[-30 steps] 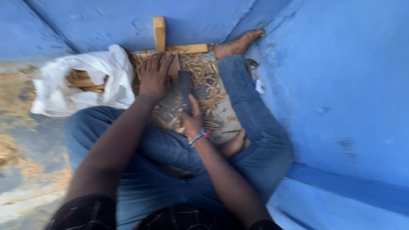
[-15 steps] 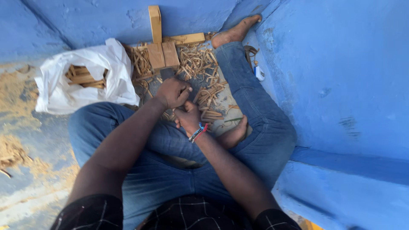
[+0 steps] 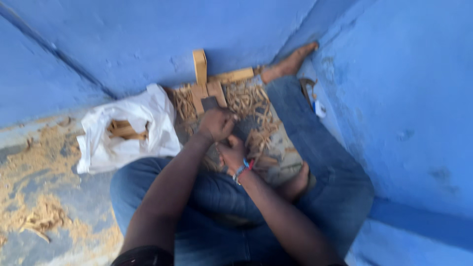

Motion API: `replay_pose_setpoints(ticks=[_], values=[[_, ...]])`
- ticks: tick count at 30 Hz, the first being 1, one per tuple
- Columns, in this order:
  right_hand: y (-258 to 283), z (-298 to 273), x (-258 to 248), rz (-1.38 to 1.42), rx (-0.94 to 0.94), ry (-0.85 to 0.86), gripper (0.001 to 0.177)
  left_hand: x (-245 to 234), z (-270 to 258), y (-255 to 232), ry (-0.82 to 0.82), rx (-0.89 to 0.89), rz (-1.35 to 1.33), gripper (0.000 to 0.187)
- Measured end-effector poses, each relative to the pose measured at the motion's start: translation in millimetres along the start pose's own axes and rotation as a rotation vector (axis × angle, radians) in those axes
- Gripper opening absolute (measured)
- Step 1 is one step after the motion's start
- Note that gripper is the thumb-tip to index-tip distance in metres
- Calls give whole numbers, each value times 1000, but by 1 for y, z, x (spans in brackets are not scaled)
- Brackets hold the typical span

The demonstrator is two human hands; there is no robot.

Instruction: The person scrapes and carves small pieces of wood using a handheld scraper while sitting on the floor, handling the wood pieces individually and placing some into a white bag.

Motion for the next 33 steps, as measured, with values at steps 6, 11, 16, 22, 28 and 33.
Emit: replay_pose_setpoints(ticks=[6, 11, 16, 22, 28, 33], values=[[7, 44, 20, -15, 65, 34, 22, -14, 39, 30, -110, -70, -82, 45], [17, 35, 20, 69, -74, 76, 47, -41, 37, 18, -277, -38, -134, 35], [63, 3, -21, 189, -317, -45, 63, -82, 29, -8, -413, 294, -367, 15], [104, -19, -49, 259, -303, -61, 64, -104, -26, -5, -467, -79, 117, 20], [50, -24, -84, 106, -283, 20, 57, -52, -25, 9, -153, -356, 114, 26], [20, -6, -68, 144, -280, 84, 51, -48, -24, 9, -270, -152, 317, 24]])
Point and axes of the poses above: each hand's wrist, its own z-axis towards the middle knuckle, its own x-axis out of the palm, y = z × x, the point moved 8 cm from there along z, towards the middle knuckle, and after that the axes turned 10 degrees about -y, right-handed, at the moved point
